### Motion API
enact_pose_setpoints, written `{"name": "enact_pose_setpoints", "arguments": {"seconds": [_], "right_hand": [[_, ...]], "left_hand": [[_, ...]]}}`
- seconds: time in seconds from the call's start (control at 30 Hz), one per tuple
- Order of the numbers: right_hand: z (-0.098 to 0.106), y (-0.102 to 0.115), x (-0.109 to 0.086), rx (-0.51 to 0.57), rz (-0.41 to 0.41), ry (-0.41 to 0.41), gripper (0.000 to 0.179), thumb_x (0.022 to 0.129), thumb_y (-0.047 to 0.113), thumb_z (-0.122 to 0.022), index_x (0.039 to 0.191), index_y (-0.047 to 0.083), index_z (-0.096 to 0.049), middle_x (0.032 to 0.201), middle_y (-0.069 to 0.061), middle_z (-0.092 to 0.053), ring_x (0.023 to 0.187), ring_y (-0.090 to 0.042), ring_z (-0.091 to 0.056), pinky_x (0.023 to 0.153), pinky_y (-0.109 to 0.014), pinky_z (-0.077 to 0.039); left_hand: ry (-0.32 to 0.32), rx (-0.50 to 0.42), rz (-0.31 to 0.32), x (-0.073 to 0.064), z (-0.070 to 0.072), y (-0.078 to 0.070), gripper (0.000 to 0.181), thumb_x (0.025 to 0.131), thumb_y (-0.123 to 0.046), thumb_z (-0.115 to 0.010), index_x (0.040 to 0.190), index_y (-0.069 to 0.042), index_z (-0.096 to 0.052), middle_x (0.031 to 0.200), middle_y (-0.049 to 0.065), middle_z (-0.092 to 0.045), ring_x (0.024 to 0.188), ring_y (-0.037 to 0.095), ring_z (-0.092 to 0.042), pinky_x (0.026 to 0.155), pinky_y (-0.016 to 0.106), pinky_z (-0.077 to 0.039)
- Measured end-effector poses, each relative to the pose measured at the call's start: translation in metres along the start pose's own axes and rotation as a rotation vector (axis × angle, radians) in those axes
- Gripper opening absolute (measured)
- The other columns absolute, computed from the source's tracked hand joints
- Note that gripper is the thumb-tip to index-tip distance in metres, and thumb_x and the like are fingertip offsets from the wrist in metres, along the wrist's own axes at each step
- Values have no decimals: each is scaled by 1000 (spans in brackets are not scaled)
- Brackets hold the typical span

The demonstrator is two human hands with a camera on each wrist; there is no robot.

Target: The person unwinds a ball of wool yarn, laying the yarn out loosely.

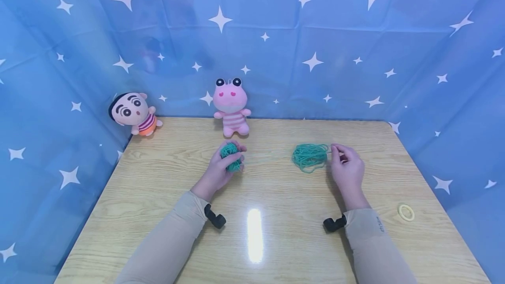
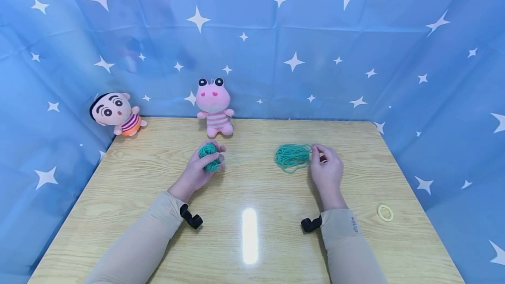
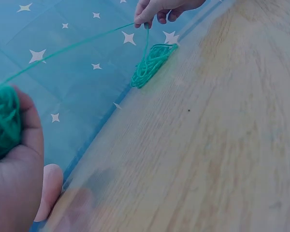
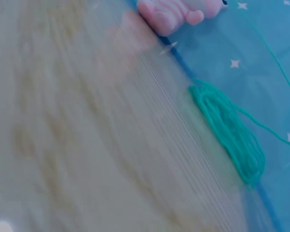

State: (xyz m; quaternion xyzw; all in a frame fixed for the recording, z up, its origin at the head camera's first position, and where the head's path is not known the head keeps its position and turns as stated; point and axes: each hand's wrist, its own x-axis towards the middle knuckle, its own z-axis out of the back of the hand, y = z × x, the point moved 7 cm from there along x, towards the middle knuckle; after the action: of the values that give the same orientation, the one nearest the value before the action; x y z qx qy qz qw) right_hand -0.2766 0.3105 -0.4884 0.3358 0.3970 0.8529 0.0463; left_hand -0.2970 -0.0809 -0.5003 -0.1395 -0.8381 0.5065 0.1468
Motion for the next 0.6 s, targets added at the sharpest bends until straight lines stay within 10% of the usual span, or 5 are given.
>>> {"name": "enact_pose_setpoints", "arguments": {"seconds": [0.33,0.6], "right_hand": [[-11,-6,-3,-198,-49,228,27,109,24,-68,122,4,-82,125,-23,-76,91,-35,-73,77,-33,-55],[-21,2,-10,-219,-46,319,30,108,15,-66,133,1,-76,134,-28,-68,103,-42,-71,89,-60,-59]], "left_hand": [[-107,31,47,3,6,4,11,116,-21,-49,126,-19,-48,101,-2,-56,91,15,-73,80,29,-65],[-116,60,60,2,3,4,12,116,-27,-47,126,-20,-46,104,-1,-52,77,12,-59,66,24,-51]]}}
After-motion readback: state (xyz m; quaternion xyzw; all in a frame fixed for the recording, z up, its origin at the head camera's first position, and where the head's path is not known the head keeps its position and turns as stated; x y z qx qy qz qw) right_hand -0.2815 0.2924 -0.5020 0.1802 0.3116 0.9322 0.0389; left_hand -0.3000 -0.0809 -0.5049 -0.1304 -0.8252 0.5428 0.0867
